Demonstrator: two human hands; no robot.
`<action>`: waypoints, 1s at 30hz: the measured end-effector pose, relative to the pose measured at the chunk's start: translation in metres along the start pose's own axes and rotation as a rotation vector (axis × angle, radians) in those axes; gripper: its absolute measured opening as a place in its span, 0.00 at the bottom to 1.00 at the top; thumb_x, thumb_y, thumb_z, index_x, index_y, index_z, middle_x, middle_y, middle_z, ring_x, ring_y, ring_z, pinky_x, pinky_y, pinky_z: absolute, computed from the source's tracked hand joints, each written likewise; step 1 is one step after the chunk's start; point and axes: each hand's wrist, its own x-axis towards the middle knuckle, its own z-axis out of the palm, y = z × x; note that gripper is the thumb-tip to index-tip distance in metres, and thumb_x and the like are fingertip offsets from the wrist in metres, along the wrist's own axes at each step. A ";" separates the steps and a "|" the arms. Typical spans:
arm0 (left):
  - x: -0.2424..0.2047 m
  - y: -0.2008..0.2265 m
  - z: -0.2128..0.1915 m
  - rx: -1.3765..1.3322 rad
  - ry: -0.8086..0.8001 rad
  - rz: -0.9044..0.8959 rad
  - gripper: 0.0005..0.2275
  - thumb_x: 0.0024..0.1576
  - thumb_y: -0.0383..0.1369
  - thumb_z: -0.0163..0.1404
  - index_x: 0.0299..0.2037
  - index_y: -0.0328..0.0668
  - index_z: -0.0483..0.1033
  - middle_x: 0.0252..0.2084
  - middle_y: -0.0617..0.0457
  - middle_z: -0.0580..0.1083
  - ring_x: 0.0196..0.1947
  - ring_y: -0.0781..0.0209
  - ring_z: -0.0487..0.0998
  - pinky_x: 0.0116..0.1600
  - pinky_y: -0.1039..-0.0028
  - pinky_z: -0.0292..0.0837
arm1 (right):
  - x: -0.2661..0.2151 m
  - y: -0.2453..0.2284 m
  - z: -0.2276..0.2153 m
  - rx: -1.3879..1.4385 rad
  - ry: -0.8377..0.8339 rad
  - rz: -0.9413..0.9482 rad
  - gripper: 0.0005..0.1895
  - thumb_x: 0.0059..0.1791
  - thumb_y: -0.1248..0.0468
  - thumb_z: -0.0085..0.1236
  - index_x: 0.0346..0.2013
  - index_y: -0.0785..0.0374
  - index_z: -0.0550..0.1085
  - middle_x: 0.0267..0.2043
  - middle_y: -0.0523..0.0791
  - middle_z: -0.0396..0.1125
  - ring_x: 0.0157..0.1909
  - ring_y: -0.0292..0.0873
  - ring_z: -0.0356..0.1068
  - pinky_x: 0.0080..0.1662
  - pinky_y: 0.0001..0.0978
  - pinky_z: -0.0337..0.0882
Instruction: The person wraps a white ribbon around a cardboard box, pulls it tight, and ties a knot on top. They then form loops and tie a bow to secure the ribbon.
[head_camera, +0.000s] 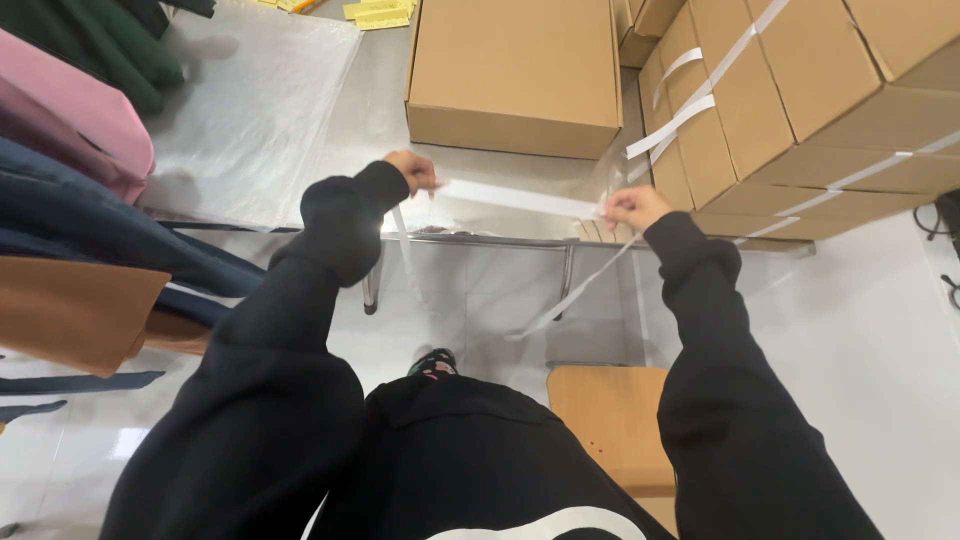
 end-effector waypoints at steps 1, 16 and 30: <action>-0.001 0.004 -0.011 0.000 0.000 0.000 0.07 0.59 0.44 0.57 0.33 0.56 0.83 0.20 0.54 0.76 0.27 0.58 0.78 0.42 0.73 0.70 | 0.003 -0.005 -0.007 0.000 0.000 0.000 0.04 0.50 0.59 0.59 0.32 0.48 0.80 0.23 0.36 0.75 0.23 0.30 0.57 0.30 0.20 0.55; 0.219 -0.049 -0.097 -0.009 0.156 -0.022 0.11 0.60 0.49 0.53 0.34 0.56 0.81 0.23 0.61 0.77 0.33 0.60 0.79 0.44 0.72 0.71 | 0.235 0.053 -0.094 -0.054 0.424 0.162 0.13 0.39 0.47 0.73 0.30 0.46 0.81 0.24 0.36 0.70 0.28 0.34 0.65 0.33 0.23 0.63; 0.378 -0.107 -0.161 0.029 0.208 -0.085 0.13 0.58 0.51 0.55 0.34 0.54 0.79 0.26 0.61 0.79 0.37 0.57 0.80 0.45 0.71 0.73 | 0.398 0.137 -0.145 0.002 0.413 0.267 0.23 0.35 0.43 0.76 0.30 0.55 0.80 0.23 0.43 0.67 0.31 0.39 0.66 0.34 0.27 0.64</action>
